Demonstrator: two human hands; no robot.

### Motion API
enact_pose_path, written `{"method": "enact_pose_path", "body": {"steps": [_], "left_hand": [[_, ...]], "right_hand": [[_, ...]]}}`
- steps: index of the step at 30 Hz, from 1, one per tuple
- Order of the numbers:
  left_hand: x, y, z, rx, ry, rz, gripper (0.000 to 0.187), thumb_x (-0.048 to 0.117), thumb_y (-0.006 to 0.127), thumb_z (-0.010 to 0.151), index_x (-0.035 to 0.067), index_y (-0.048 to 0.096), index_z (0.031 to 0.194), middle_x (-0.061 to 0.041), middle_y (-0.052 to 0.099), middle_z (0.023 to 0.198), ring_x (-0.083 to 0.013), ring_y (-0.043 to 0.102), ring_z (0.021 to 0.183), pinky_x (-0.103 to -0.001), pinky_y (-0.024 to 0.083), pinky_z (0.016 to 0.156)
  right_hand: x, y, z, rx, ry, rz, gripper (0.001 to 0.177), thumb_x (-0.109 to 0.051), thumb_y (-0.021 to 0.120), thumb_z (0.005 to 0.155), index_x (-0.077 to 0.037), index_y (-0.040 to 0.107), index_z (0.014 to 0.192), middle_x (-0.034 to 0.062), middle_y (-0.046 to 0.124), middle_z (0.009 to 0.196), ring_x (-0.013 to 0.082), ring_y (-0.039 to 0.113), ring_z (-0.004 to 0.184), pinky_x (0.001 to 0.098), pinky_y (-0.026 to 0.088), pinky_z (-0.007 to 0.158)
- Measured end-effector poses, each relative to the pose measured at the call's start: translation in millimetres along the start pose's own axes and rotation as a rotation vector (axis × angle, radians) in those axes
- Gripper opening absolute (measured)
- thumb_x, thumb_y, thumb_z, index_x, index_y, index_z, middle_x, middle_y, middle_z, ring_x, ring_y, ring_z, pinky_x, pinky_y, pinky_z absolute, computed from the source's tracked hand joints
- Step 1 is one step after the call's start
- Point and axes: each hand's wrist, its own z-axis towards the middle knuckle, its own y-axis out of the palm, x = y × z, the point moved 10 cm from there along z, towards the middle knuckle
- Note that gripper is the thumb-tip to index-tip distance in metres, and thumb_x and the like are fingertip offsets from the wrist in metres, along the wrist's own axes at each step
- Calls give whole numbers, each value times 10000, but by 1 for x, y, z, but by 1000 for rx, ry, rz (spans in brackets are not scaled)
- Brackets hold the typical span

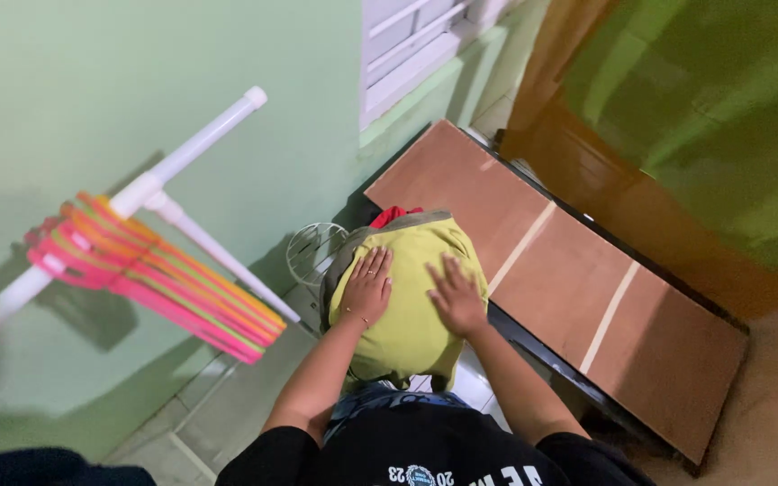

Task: Folding a yellow shirt and organizing it with other garments on a bench.

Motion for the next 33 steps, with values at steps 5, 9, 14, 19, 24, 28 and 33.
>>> {"method": "enact_pose_path", "body": {"steps": [5,9,14,19,24,28,33], "left_hand": [[4,-7,-32,-31,-80,96,639,299,491,993,112,341,1586,-110,328,1644,-264,236,1537,-447,135,1251],[3,-11,-72,21,-164,92,631,334,502,989,167,345,1576,-114,286,1665,-291,195,1558,-471,114,1257],[12,-6,-110,57,-218,99,635,340,510,1003,155,345,1587,-157,227,1677,-338,147,1559,-510,105,1246],[10,-14,-153,70,-361,68,710,206,534,962,94,299,1623,-161,210,1715,-335,144,1580,-512,119,1248],[-26,-37,-223,434,-600,-331,571,25,581,881,97,557,1448,-134,595,1451,-304,536,1386,-413,416,1208],[-26,-114,-248,667,-774,-407,433,15,575,896,70,631,1321,-111,677,1264,-286,609,1245,-413,427,1124],[32,-257,-233,1105,-569,-340,447,160,608,1033,56,502,1455,-107,529,1499,-251,482,1393,-389,373,1153]], "right_hand": [[36,10,-20,-21,211,-9,633,-522,353,1028,-341,230,1622,50,39,1734,310,45,1586,604,46,1219],[16,25,-23,51,162,-28,659,-495,333,1044,-275,171,1643,80,21,1729,346,34,1573,639,19,1204],[-95,28,-25,-43,-175,-111,679,-438,408,1023,-228,186,1630,121,67,1701,367,70,1554,620,26,1203],[-162,39,-38,-121,-446,41,707,-291,524,984,-189,237,1621,127,160,1704,344,144,1571,601,62,1232],[-184,-10,-24,-1,-447,565,750,-49,629,857,-78,344,1550,183,303,1641,358,291,1514,528,241,1199],[-208,-59,6,64,-431,790,485,-46,602,954,-76,545,1435,140,545,1490,302,524,1362,407,426,1111],[-280,-154,18,61,-597,960,233,-98,599,1052,-51,681,1264,81,675,1246,214,647,1121,321,513,935]]}}
